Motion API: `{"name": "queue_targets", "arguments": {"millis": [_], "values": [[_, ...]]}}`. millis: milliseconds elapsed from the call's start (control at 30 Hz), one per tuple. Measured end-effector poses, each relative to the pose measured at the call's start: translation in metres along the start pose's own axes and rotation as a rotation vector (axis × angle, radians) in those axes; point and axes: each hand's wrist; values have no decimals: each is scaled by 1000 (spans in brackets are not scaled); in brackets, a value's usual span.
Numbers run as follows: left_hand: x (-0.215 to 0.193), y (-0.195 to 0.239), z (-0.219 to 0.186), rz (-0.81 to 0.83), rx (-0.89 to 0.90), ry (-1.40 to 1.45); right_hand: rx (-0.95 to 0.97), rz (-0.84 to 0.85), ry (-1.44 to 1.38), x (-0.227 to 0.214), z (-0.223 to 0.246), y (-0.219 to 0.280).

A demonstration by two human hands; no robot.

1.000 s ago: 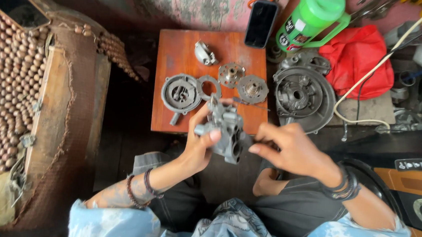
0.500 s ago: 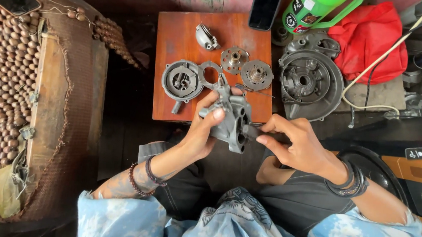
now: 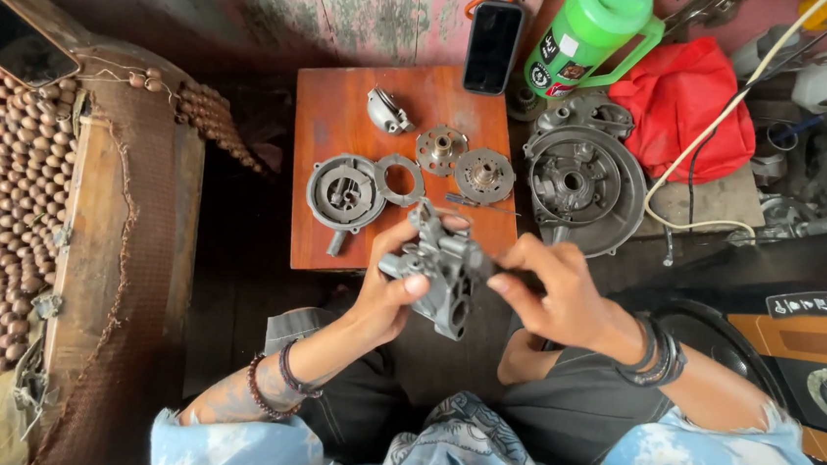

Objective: Cleaning a motorcycle carburetor body using a small tool to remove dirt and grime.

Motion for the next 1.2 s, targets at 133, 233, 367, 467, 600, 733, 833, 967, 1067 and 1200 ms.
{"name": "queue_targets", "arguments": {"millis": [133, 233, 367, 467, 600, 733, 833, 967, 1067, 1200], "values": [[-6, -5, -7, -72, 4, 19, -42, 97, -13, 2, 13, 3], [-12, -3, -2, -73, -1, 0, -43, 71, -19, -7, 11, 0], [1, 3, 2, 13, 40, -51, -10, 45, -57, 9, 2, 9], [-10, 1, 6, 9, 58, -82, -27, 221, -11, 1, 29, 8], [-6, -8, 2, 40, 57, -32, -22, 162, 41, -11, 20, 1], [4, -3, -1, 103, 49, 84, 146, 138, -159, -7, -2, 13], [-2, -7, 2, 67, 40, 120, 93, 216, -84, -8, 14, 14], [-7, -11, 9, 59, 40, 126, 122, 124, -53, -8, 7, 17], [1, -5, 7, 131, 49, 88, 68, 78, 47, -10, 9, 7], [5, -7, -2, 143, 90, 95, 80, 135, -12, -9, 8, 13]]}}
Point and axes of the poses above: each hand's wrist, its own y-axis away from the middle knuckle, its own x-axis out of the palm, z = x × y, and after that the axes turned 14 degrees about x, right-handed
